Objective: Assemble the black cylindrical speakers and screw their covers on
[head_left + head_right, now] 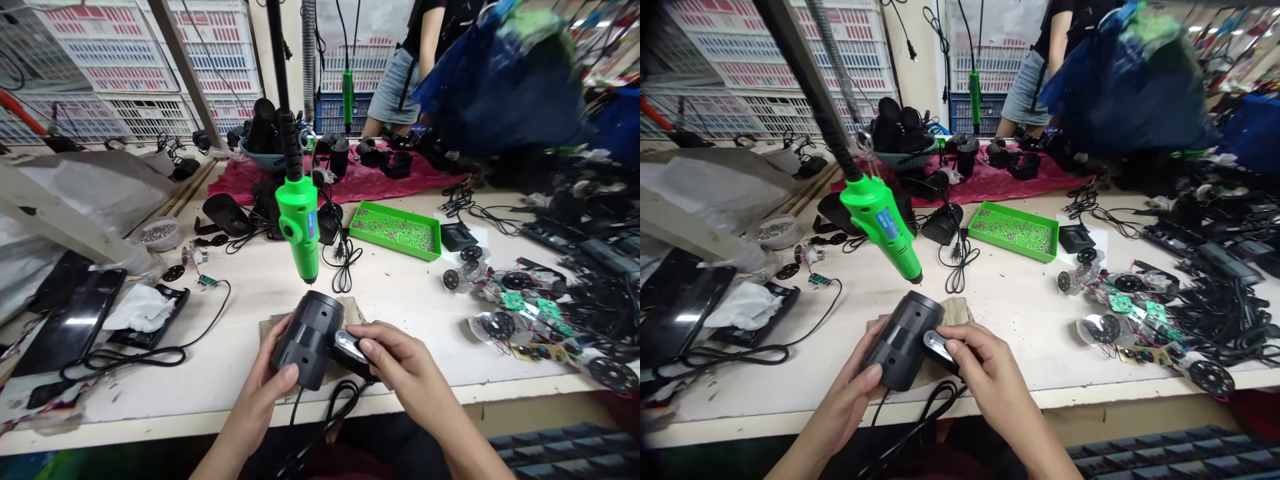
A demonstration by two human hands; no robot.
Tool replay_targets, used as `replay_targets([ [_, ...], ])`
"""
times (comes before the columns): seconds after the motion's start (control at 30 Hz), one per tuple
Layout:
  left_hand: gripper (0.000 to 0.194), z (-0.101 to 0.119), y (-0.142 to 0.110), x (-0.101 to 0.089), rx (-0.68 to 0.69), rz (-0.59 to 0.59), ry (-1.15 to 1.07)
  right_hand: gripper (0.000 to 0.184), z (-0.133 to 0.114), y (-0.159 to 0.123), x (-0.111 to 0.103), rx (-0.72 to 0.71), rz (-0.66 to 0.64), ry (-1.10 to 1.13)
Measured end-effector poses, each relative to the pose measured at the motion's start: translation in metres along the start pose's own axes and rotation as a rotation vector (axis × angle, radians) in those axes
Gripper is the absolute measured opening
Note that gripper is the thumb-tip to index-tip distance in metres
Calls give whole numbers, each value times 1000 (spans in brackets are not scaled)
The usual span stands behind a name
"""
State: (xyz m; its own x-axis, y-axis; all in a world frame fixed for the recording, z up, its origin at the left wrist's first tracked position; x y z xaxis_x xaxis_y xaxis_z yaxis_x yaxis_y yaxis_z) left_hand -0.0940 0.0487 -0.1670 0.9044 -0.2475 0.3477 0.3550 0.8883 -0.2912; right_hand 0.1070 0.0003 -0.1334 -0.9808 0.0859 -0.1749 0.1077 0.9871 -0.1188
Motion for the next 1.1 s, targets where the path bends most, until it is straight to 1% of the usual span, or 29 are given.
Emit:
replay_targets([
  [0.1, 67, -2, 0, 2, 58, -58, 68, 27, -2, 4, 6, -36, -14, -1],
  [0.17, 71, -4, 1, 1, 106, -26, 157, 26, 0, 4, 8, -44, -20, -12],
  [0.27, 74, -7, 0, -2, 206, 65, 413, 26, 7, 3, 9, -21, -11, 31],
  [0.37, 75, -12, -1, -5, 296, 74, 697, 25, 12, 4, 8, 5, 28, 114],
  [0.4, 75, -14, -1, -5, 348, 81, 791, 25, 14, 5, 9, 7, 41, 127],
  [0.47, 74, -17, -1, -4, 485, 104, 954, 26, 14, 7, 10, -9, 68, 124],
  [0.57, 67, -24, -3, 4, 688, 127, 1115, 26, 17, 9, 13, -74, 110, 95],
  [0.63, 61, -33, -4, 9, 743, 109, 1188, 25, 22, 9, 16, -107, 125, 69],
  [0.7, 60, -41, -5, 13, 722, 71, 1228, 25, 28, 7, 18, -133, 123, 34],
  [0.8, 64, -50, -8, 15, 643, -30, 1200, 24, 36, 2, 18, -143, 134, 10],
  [0.87, 66, -50, -9, 15, 604, -84, 1121, 22, 37, -1, 17, -135, 146, 17],
  [0.9, 69, -49, -9, 15, 581, -84, 1054, 21, 37, -1, 16, -135, 145, 23],
  [0.93, 73, -47, -9, 13, 547, -58, 964, 21, 36, 0, 14, -134, 138, 21],
  [1.0, 76, -42, -7, 9, 439, 12, 728, 21, 34, 2, 10, -134, 118, -12],
  [1.03, 74, -40, -6, 6, 368, 36, 591, 22, 33, 4, 8, -132, 115, -37],
  [1.1, 67, -34, -5, 1, 223, 47, 337, 24, 31, 5, 3, -111, 127, -83],
])
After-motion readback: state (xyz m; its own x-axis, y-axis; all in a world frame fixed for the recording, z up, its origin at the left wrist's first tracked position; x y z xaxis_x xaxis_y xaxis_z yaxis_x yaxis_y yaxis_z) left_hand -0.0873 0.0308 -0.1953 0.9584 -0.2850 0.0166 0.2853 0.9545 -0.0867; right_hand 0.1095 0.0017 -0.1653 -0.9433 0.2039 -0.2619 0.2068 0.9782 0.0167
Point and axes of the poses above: each hand's wrist, its own y-axis towards the middle knuckle, its own x-axis out of the palm, z = x × y, the point moved 2 cm from there along y, towards the middle knuckle, and after that the axes turned 3 degrees about -z, right-handed, at the moved point
